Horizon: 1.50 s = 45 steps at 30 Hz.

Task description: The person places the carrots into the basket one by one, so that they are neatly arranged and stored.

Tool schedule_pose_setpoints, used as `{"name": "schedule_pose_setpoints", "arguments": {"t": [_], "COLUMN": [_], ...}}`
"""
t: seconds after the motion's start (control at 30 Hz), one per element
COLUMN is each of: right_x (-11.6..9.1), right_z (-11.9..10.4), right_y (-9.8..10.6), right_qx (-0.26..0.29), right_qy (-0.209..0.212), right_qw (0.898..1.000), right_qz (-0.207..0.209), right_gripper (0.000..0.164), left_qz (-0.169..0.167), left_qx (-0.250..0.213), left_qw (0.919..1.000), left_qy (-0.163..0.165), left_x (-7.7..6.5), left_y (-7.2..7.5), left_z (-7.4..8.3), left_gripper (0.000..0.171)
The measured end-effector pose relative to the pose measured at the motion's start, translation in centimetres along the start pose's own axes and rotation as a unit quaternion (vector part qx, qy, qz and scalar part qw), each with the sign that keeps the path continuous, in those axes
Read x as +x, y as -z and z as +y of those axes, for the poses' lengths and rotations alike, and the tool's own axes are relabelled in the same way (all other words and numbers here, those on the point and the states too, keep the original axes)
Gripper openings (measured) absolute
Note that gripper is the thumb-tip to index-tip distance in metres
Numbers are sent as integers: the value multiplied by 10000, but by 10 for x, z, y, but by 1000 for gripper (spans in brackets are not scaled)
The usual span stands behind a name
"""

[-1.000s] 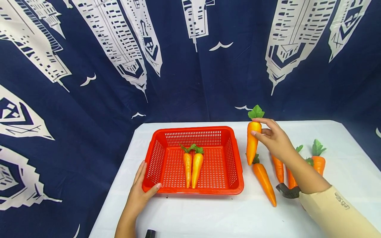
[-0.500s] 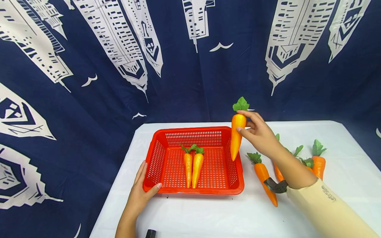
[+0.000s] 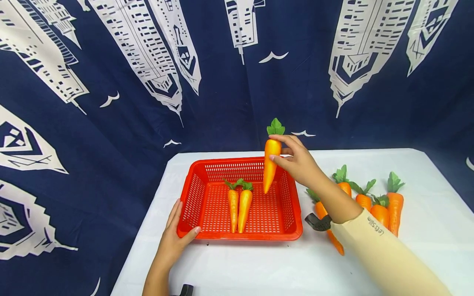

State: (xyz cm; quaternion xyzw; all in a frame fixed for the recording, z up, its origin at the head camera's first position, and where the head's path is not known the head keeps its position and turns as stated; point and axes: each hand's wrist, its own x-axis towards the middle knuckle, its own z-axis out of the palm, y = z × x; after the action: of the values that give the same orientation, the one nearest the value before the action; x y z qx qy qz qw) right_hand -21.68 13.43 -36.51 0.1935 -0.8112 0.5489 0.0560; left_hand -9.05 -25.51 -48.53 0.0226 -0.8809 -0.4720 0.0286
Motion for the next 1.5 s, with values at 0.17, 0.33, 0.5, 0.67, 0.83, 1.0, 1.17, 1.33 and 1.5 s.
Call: {"name": "schedule_pose_setpoints", "arguments": {"t": [0.17, 0.33, 0.5, 0.67, 0.83, 1.0, 1.17, 1.33, 1.5], "right_x": [9, 15, 20, 22, 24, 23, 22, 19, 17], "right_z": [2, 6, 13, 23, 35, 45, 56, 62, 68], "right_y": [-18, -38, -54, -67, -76, -82, -86, -88, -91], "right_qx": [-32, -33, -81, -338, -451, -552, -1000, -1210, -1372], "right_qy": [-44, -125, -523, -981, -1245, -1573, -1682, -1698, -1683], "right_qw": [10000, 9999, 9983, 9920, 9856, 9758, 9663, 9592, 9491], "right_qz": [10, -65, -236, -713, -1051, -1417, -1672, -1908, -2283], "right_gripper": [56, 56, 55, 54, 54, 51, 47, 48, 54], "left_qz": [-10, 13, 22, 30, 18, 6, 5, 16, 59], "left_qx": [49, 124, 91, 91, 86, 79, 43, 75, 139], "left_qw": [10000, 9999, 10000, 10000, 10000, 10000, 10000, 10000, 9999], "left_qy": [-12, 13, -4, -7, -4, 20, -12, -22, -28], "left_x": [0, -1, 0, 1, 1, 1, 1, 2, 2], "left_y": [0, 0, 0, 1, 1, 0, 0, 0, 0], "left_z": [-1, -3, -2, -2, -2, -2, 0, 0, -1], "left_gripper": [99, 99, 99, 100, 100, 101, 100, 101, 101]}}
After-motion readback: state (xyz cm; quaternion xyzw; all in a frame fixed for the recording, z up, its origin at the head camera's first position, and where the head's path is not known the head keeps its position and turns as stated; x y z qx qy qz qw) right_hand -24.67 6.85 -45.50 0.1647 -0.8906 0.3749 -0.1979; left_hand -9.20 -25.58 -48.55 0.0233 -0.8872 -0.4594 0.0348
